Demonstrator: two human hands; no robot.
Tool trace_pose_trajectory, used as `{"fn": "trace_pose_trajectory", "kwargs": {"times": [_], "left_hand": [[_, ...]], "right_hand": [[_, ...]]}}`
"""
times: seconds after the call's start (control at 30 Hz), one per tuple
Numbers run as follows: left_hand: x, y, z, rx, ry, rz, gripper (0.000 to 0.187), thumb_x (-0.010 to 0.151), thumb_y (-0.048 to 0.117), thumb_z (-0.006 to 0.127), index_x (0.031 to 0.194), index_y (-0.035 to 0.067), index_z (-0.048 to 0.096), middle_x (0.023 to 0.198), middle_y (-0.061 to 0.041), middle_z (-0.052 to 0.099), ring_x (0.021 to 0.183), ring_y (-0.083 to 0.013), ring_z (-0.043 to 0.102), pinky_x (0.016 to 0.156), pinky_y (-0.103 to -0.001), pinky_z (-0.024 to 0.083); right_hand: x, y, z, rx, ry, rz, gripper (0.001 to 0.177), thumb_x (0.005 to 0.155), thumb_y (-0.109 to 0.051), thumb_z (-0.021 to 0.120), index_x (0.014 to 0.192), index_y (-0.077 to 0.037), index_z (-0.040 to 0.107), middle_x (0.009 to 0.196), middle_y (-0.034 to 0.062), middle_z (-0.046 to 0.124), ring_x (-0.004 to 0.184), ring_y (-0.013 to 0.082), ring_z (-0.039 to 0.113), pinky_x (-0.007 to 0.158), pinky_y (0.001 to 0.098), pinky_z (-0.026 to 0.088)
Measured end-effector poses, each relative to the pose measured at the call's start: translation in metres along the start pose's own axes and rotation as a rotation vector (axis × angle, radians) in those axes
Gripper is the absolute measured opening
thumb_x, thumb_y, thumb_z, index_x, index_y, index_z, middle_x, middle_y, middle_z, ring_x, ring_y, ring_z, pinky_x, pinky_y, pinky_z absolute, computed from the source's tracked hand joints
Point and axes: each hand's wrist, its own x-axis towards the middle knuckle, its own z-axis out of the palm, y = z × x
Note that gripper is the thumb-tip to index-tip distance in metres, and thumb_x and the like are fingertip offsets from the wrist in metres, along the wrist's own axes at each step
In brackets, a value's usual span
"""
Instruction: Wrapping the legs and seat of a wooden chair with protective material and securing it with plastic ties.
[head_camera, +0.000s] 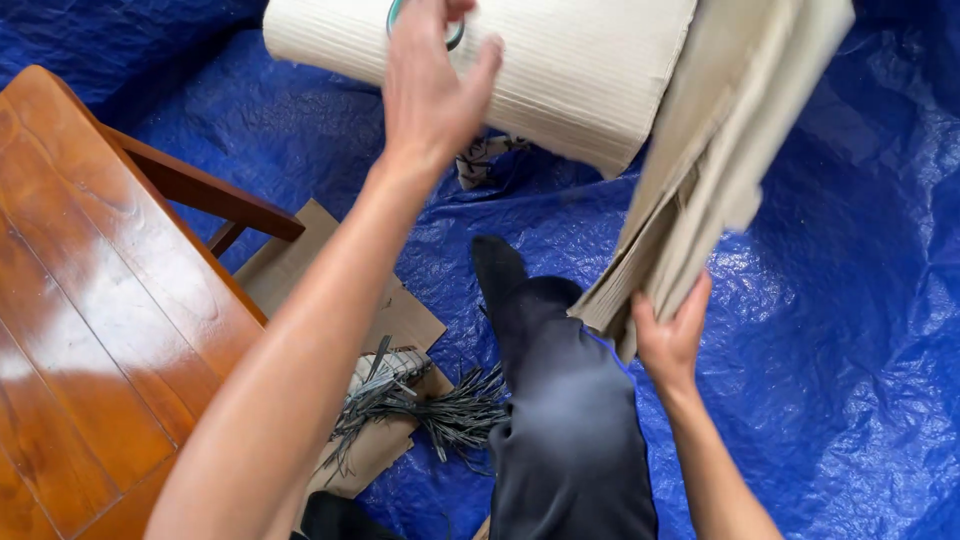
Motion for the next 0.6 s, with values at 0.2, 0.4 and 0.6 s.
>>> {"fn": "trace_pose_trajectory", "kwargs": {"times": [0.2,0.4,0.6], "left_hand": [[0.038,-0.06,0.025,0.365,-0.089,-0.175,0.037,0.089,0.038,0.078,0.112,0.01,0.069,0.111,-0.018,0.067,0.109,-0.0415,0.058,0.09,-0.055,0.045],[0.033,-0.103,0.047,0.569,-0.166,-0.121,0.073,0.089,0.044,0.081,0.127,-0.012,0.052,0.129,-0.028,0.052,0.114,-0.0426,0.048,0.091,-0.059,0.041],[0.046,-0.103,0.046,0.644,-0.201,-0.162,0.059,0.09,0.035,0.081,0.123,-0.004,0.053,0.118,-0.021,0.052,0.11,-0.0354,0.048,0.09,-0.052,0.042]], "right_hand": [[-0.109,0.145,-0.029,-0.271,-0.053,0.223,0.073,0.085,-0.019,0.07,0.15,-0.005,0.039,0.127,0.0264,0.065,0.112,0.0388,0.067,0.094,0.0468,0.052],[-0.15,0.189,-0.017,-0.395,-0.362,0.64,0.092,0.077,-0.027,0.074,0.156,-0.009,0.029,0.126,0.026,0.062,0.116,0.0432,0.064,0.098,0.0484,0.052],[-0.083,0.145,0.034,-0.539,0.012,0.193,0.073,0.09,-0.031,0.072,0.146,0.003,0.039,0.149,0.0277,0.045,0.138,0.0427,0.043,0.116,0.0488,0.034]]}}
